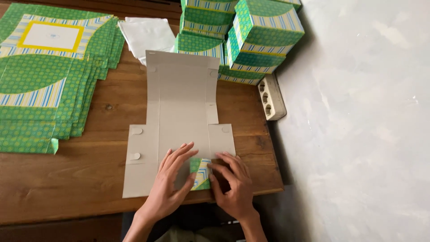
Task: Assembling cardboard boxes from flat sheets and placing napkins inside them.
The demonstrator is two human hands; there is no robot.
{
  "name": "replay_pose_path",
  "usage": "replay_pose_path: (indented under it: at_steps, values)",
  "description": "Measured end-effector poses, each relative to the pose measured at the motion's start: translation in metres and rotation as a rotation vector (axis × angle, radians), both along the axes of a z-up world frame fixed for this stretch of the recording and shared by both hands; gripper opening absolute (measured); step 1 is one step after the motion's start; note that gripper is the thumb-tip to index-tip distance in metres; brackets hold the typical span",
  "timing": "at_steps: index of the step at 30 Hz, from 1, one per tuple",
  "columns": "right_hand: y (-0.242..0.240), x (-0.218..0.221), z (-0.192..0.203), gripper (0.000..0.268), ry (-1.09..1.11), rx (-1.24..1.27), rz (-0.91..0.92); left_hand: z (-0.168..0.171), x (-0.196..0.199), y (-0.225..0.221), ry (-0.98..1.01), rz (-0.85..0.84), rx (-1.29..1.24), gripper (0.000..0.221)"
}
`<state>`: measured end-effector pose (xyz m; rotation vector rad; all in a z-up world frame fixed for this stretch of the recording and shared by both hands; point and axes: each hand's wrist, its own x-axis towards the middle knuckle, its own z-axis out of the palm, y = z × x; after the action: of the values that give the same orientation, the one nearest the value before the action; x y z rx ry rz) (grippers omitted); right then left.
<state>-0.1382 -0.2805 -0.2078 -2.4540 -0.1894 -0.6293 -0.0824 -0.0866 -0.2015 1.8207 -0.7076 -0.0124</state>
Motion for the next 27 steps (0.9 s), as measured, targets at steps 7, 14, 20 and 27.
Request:
replay_pose_path:
  at_steps: [7, 14, 20, 27]
  values:
    - [-0.005, 0.001, -0.002, 0.039, 0.019, -0.022, -0.01, -0.023, 0.004, -0.007, -0.095, 0.064, 0.13, 0.059]
    - [-0.009, 0.001, -0.002, 0.063, 0.186, -0.024, 0.099, -0.026, -0.001, -0.01, -0.259, 0.07, 0.305, 0.038]
    - [-0.011, -0.002, 0.002, 0.066, 0.28, 0.011, 0.171, -0.035, -0.004, -0.014, -0.315, 0.109, 0.326, 0.033]
    - [-0.006, 0.004, -0.004, 0.067, 0.301, -0.008, 0.04, -0.034, -0.003, -0.015, -0.349, 0.123, 0.358, 0.031]
